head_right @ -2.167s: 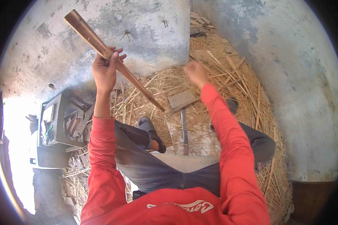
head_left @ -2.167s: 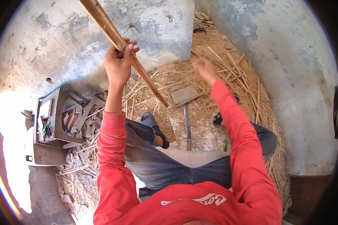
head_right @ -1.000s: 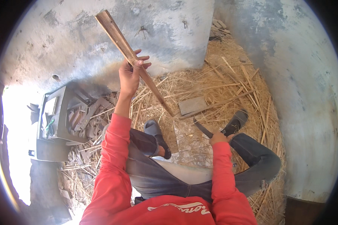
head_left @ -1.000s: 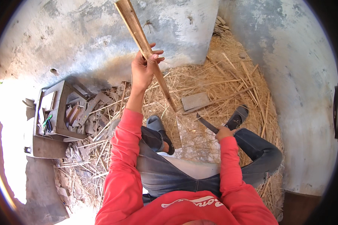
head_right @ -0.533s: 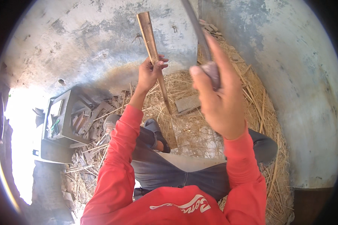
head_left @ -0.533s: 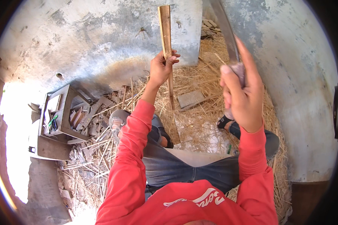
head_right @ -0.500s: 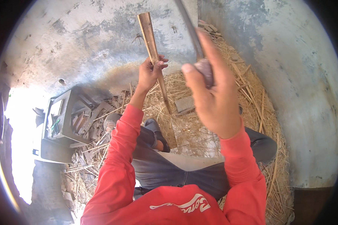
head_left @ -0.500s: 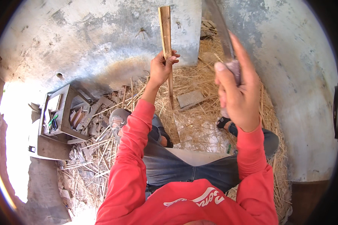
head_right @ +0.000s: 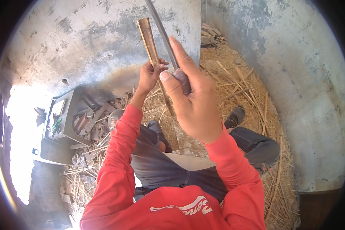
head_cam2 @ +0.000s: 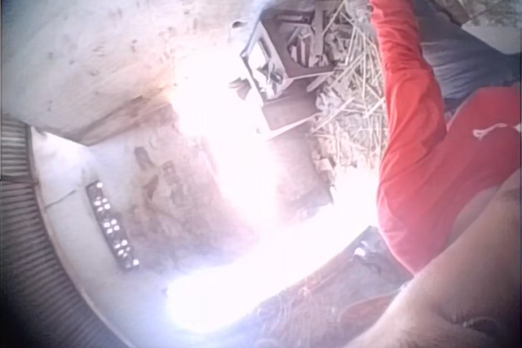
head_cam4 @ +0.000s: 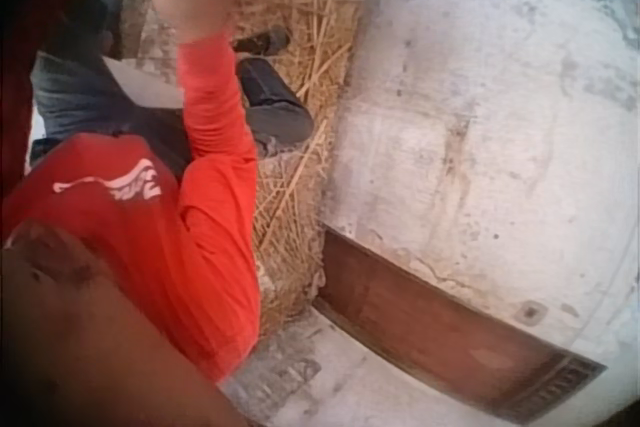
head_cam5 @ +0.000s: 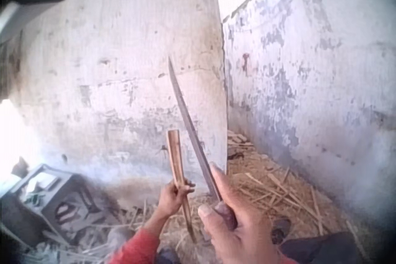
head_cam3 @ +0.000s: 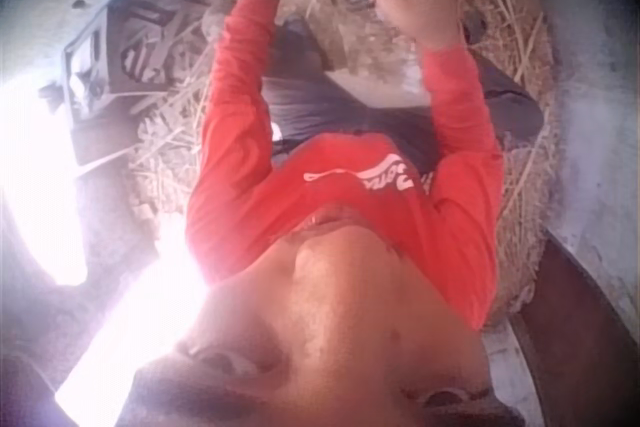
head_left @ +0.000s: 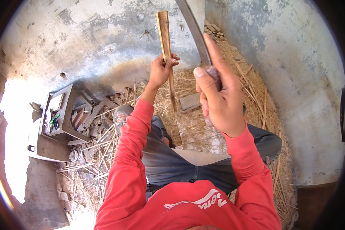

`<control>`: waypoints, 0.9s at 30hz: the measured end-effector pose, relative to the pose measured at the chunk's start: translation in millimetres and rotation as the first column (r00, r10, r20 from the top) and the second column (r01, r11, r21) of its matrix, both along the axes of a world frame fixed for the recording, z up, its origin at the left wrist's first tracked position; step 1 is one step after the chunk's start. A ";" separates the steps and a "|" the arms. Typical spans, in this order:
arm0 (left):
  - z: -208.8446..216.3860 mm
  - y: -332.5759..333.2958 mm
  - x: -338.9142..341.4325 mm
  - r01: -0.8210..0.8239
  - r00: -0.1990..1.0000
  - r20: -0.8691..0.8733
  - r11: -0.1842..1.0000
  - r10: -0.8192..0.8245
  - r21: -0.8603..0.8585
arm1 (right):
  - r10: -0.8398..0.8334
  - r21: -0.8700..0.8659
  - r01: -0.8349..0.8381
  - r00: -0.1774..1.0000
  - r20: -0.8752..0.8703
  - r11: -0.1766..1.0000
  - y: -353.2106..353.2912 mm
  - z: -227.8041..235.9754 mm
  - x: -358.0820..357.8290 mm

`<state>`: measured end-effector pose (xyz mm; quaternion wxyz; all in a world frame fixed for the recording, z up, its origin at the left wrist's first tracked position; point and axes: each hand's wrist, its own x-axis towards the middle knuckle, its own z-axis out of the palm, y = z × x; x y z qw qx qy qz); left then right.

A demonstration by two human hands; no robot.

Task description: The person scrapes a long piece of wood with a large knife while sitting on the floor.

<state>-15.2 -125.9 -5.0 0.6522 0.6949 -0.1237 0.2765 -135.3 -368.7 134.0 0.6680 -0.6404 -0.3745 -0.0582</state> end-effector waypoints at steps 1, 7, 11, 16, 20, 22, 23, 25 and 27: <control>-0.3 -3.2 0.1 0.005 1.000 0.002 1.000 -0.005 -0.011 | -0.003 -0.015 0.003 1.000 -0.008 1.000 2.2 -5.0 2.0; 0.0 -7.0 2.9 0.009 1.000 -0.002 1.000 -0.010 -0.017 | 0.079 -0.033 -0.087 0.979 -0.190 0.996 6.6 -8.4 7.8; -1.5 -5.1 6.1 0.015 1.000 -0.014 1.000 -0.015 -0.023 | 0.107 -0.023 -0.114 0.971 -0.214 0.993 5.4 -6.3 9.8; -33.7 -13.8 -1.5 -0.255 0.963 -0.031 0.940 0.268 0.229 | 0.070 -0.036 -0.082 0.965 -0.252 0.996 -0.2 0.6 6.5; -78.4 -4.2 -3.2 -0.307 0.921 -0.106 0.868 0.374 0.390 | -0.108 -0.179 0.119 0.991 0.073 0.977 -9.4 6.2 25.4; -76.0 -0.9 5.7 -0.324 0.918 -0.077 0.848 0.389 0.419 | -0.199 -0.192 0.257 0.940 0.278 0.947 -18.1 20.5 40.6; -55.1 -3.9 12.2 -0.370 0.913 0.001 0.828 0.407 0.422 | -0.238 -0.186 0.311 0.913 0.332 0.932 -26.4 33.0 46.1; 1.2 -5.6 20.4 -0.417 0.905 0.116 0.799 0.409 0.434 | -0.339 -0.170 0.410 0.880 0.334 0.896 -38.9 66.6 56.1; 60.7 -7.0 34.4 -0.411 0.911 0.215 0.807 0.352 0.424 | -0.419 -0.146 0.484 0.846 0.328 0.863 -48.9 99.7 67.0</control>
